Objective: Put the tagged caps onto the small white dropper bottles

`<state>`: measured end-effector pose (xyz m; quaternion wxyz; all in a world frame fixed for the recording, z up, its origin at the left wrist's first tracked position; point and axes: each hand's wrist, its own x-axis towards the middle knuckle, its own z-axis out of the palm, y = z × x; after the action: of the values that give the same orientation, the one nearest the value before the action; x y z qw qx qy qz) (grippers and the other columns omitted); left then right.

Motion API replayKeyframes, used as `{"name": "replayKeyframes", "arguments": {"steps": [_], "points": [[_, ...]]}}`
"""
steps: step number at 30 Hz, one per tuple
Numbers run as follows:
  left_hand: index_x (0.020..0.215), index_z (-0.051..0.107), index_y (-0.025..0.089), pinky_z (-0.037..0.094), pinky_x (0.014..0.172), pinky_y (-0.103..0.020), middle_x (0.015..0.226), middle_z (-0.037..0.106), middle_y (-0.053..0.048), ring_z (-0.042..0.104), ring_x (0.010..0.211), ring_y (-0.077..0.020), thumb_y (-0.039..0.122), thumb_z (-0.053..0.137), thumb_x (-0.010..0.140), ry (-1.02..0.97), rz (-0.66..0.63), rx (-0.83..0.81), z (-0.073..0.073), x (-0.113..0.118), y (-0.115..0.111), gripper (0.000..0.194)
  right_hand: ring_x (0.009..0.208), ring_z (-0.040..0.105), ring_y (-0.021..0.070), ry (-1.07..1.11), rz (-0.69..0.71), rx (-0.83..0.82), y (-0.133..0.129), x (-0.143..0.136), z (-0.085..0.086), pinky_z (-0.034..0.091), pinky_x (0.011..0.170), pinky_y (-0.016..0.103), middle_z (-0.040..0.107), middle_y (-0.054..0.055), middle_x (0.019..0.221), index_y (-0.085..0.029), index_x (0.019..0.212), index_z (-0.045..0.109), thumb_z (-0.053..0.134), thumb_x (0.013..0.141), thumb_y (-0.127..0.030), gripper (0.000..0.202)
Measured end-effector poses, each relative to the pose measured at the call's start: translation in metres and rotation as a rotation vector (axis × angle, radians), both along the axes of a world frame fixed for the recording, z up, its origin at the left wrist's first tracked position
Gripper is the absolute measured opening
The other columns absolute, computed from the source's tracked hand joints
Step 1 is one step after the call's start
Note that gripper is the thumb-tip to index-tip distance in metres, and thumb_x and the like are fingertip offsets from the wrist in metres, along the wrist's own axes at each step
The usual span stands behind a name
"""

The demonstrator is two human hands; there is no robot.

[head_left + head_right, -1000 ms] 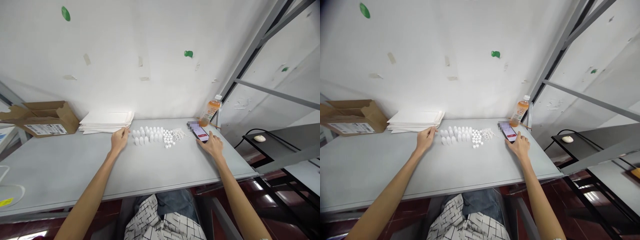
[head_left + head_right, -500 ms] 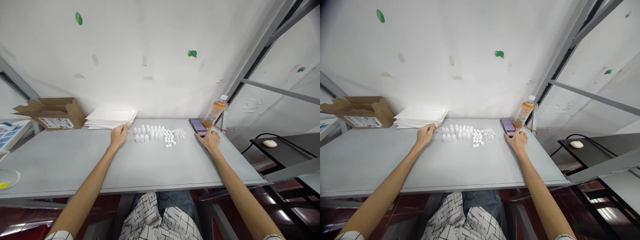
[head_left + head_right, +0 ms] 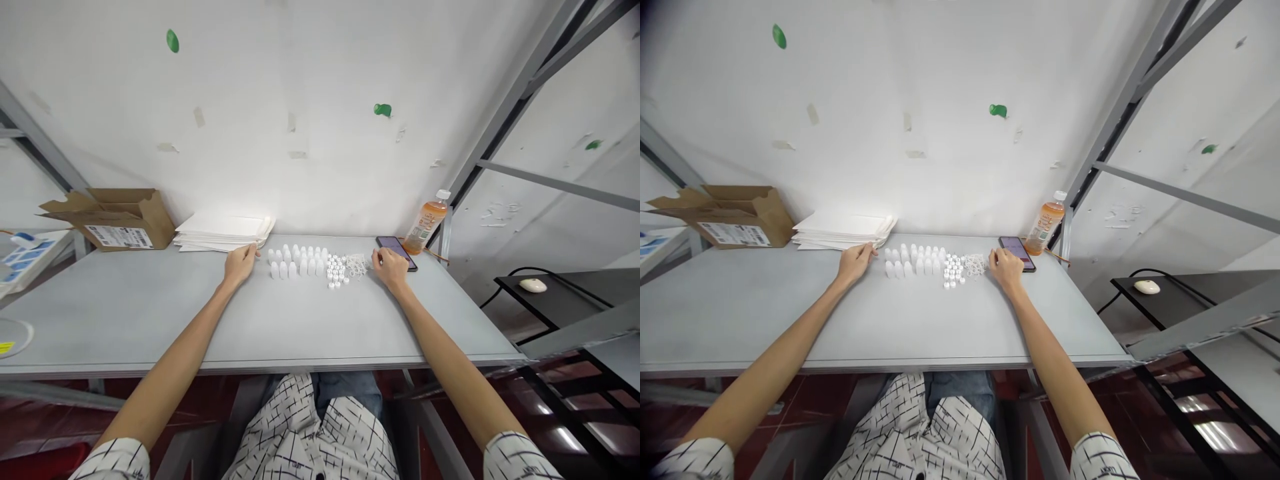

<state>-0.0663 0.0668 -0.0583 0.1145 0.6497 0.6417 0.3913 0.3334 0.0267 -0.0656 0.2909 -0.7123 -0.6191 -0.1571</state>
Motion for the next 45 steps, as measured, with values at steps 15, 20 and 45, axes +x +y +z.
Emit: {"name": "replayKeyframes", "arguments": {"steps": [15,20,45], "points": [[0.068,0.068,0.019,0.037,0.062,-0.027,0.056,0.061,-0.002,0.058,0.062,-0.0185,0.047,0.037,0.090,-0.047,-0.050,-0.068,-0.004,0.005,0.004,0.047,0.057,0.056,0.0191,0.071,0.065,-0.152,0.003,0.009,-0.015,0.023,0.057,0.031,0.062,0.011,0.055,-0.018,0.047,0.057,0.039,0.100,-0.041,0.060],[0.068,0.068,0.019,0.036,0.062,-0.027,0.056,0.061,-0.001,0.056,0.060,-0.0178,0.048,0.037,0.089,-0.048,-0.056,-0.077,-0.004,0.006,0.003,0.048,0.056,0.054,0.0193,0.119,0.064,-0.161,0.003,0.012,-0.012,0.025,0.057,0.031,0.062,0.011,0.055,-0.019,0.046,0.053,0.037,0.099,-0.042,0.060],[0.087,0.068,0.015,0.038,0.057,-0.022,0.073,0.060,-0.001,0.052,0.063,-0.0124,0.045,0.056,0.083,-0.211,-0.211,0.233,0.032,0.003,-0.041,0.032,0.050,0.038,0.0150,0.245,0.119,-0.092,-0.003,0.012,-0.005,0.020,0.057,0.033,0.048,0.007,0.045,-0.018,0.043,0.048,0.034,0.096,-0.048,0.062]]}}
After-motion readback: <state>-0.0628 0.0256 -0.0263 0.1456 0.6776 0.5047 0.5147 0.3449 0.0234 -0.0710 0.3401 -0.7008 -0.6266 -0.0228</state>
